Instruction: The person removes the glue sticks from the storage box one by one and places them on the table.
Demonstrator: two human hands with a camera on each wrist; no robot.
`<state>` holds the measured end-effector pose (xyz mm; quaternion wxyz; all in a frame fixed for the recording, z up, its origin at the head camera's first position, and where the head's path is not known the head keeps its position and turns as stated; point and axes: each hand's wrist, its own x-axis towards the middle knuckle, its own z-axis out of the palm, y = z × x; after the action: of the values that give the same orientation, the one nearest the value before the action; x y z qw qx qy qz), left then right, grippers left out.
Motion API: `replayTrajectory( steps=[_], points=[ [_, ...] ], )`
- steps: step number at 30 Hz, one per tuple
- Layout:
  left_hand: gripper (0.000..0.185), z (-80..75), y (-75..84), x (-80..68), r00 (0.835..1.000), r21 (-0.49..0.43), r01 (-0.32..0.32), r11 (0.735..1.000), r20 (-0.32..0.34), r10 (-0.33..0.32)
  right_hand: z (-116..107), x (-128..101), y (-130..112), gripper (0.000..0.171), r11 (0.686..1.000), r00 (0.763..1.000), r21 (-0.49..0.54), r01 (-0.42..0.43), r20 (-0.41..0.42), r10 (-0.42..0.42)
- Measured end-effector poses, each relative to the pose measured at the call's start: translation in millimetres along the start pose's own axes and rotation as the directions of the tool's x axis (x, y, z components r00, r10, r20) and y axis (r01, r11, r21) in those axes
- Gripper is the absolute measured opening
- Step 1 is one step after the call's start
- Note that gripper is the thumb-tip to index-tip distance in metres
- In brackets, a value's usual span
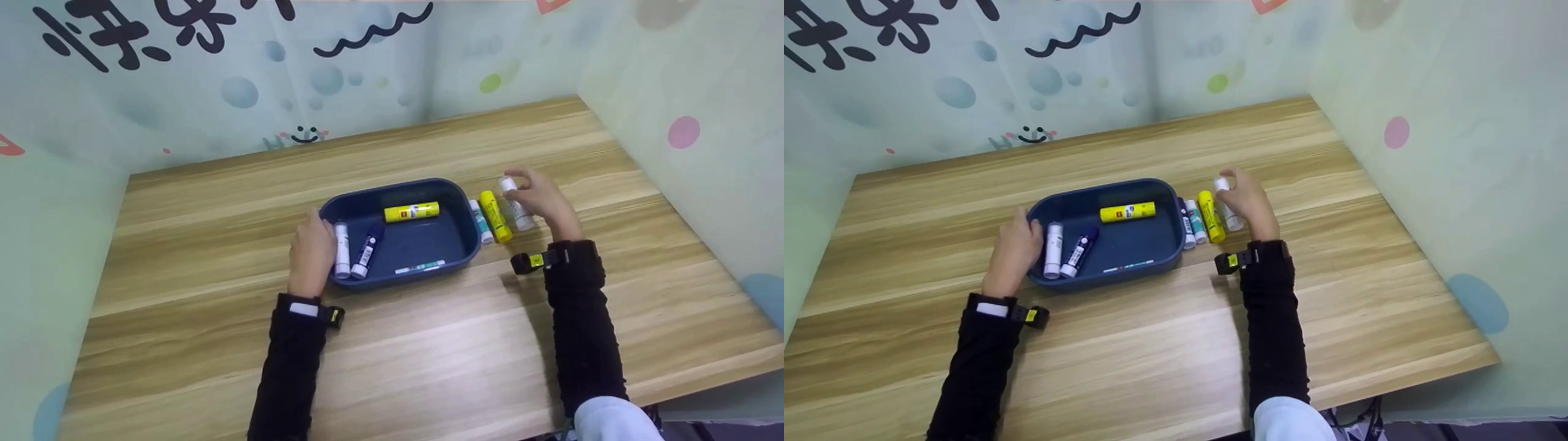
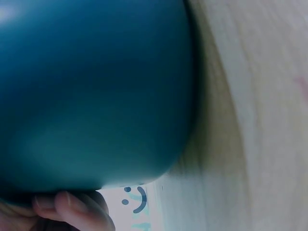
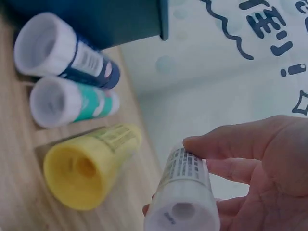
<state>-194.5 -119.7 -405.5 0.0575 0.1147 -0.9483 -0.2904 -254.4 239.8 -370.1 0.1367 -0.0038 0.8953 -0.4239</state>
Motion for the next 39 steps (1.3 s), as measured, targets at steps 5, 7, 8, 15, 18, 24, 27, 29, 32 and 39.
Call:
replayTrajectory(
  steps=[5, 7, 8, 15, 18, 24, 27, 29, 32, 39],
  points=[
    [0.028, -0.2, -0.7, 0.1, 1.000, -0.012, -0.013, 1.000, -0.006, 0.013, 8.3, 7.4, 8.4, 0.052, 0.997, 0.999, -0.059, -0.045, 0.012, 0.045],
    [0.028, -0.4, -0.6, 0.1, 1.000, -0.009, -0.013, 1.000, -0.005, 0.013, 11.6, 8.8, 10.3, 0.051, 0.996, 0.997, -0.055, -0.067, 0.027, 0.068],
    [0.028, -0.6, -0.5, 0.0, 1.000, -0.007, -0.012, 1.000, -0.003, 0.012, 12.9, 9.0, 10.9, 0.050, 0.996, 0.996, -0.048, -0.078, 0.034, 0.079],
    [0.028, -1.2, 0.1, -0.3, 1.000, -0.003, -0.024, 1.000, -0.003, 0.024, 13.2, 6.5, 9.7, 0.050, 0.995, 0.995, -0.054, -0.087, 0.048, 0.090],
    [0.028, -1.2, 0.0, -0.8, 1.000, 0.005, -0.020, 1.000, -0.007, 0.020, 12.1, 5.0, 5.9, 0.050, 0.993, 0.995, -0.076, -0.091, 0.037, 0.094],
    [0.028, -0.9, -0.5, -0.6, 1.000, 0.004, -0.023, 1.000, -0.007, 0.023, 13.0, 3.9, -7.2, 0.047, 0.993, 0.998, -0.112, -0.049, -0.042, 0.045],
    [0.028, -1.1, -0.3, -0.5, 1.000, 0.006, -0.028, 1.000, -0.010, 0.028, 18.4, 3.0, -16.9, 0.045, 0.995, 0.999, -0.097, -0.003, -0.054, -0.002],
    [0.028, -1.2, -0.3, -0.4, 0.999, 0.010, -0.034, 0.999, -0.015, 0.034, 24.3, 1.8, -24.1, 0.043, 0.998, 0.999, -0.054, 0.026, -0.038, -0.029],
    [0.028, -1.3, -0.1, -0.6, 0.999, 0.017, -0.037, 0.999, -0.021, 0.037, 35.8, -0.1, -34.8, 0.043, 0.998, 0.998, 0.005, 0.066, -0.002, -0.066],
    [0.029, -1.4, -0.3, -1.2, 0.999, 0.025, -0.032, 0.999, -0.023, 0.032, 59.7, -1.6, -48.4, 0.044, 0.979, 0.991, -0.151, 0.133, 0.038, -0.129]
  ],
)
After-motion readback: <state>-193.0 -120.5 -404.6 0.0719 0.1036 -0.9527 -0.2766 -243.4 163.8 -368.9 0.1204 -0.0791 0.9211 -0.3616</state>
